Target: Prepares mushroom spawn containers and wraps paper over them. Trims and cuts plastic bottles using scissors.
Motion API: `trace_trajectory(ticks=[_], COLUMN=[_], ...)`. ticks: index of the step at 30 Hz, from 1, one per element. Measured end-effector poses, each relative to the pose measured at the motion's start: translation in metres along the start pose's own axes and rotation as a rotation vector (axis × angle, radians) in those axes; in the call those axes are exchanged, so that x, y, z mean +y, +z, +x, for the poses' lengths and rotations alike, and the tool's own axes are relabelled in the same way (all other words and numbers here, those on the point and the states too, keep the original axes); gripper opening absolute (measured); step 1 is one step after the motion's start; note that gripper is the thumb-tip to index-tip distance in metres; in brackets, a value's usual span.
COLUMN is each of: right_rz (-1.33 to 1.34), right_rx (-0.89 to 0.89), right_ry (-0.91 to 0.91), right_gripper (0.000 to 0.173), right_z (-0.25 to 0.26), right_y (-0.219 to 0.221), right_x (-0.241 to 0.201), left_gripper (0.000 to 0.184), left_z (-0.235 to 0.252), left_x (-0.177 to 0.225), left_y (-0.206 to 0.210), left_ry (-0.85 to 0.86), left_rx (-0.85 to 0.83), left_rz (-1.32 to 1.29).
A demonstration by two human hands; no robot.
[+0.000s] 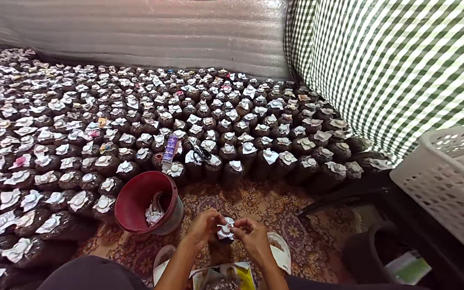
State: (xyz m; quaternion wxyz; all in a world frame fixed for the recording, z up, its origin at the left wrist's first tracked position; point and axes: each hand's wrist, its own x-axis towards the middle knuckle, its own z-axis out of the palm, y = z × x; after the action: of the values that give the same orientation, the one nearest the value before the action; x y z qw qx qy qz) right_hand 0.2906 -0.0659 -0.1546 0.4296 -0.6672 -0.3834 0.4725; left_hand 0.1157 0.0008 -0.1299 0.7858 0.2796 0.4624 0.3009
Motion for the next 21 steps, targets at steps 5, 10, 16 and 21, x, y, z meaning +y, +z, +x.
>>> trace_trajectory(ticks=[5,10,16,21], right_rz=[0.615,1.029,0.215,0.617], right_rx=[0.049,-0.223,-0.358,-0.233], right_ry=[0.156,0.164,0.172,0.013], right_gripper=[0.024,0.018,0.027,0.009], right_z=[-0.001,-0.009,-0.012,-0.002], right_y=[-0.002,-0.004,0.006,-0.019], right_x=[-0.014,-0.026,-0.020,-0.017], left_gripper=[0.016,0.029,0.030,0.018], left_z=[0.002,0.013,0.008,0.001], left_x=[-0.013,-0.024,-0.005,0.004], left_y=[-0.009,-0.007,-0.006,-0.027], left_ry=[0.065,0.140,0.145,0.171], left_rx=[-0.118,0.036,0.207,0.011], left_rz=[-0.022,0.201,0.006,0.122])
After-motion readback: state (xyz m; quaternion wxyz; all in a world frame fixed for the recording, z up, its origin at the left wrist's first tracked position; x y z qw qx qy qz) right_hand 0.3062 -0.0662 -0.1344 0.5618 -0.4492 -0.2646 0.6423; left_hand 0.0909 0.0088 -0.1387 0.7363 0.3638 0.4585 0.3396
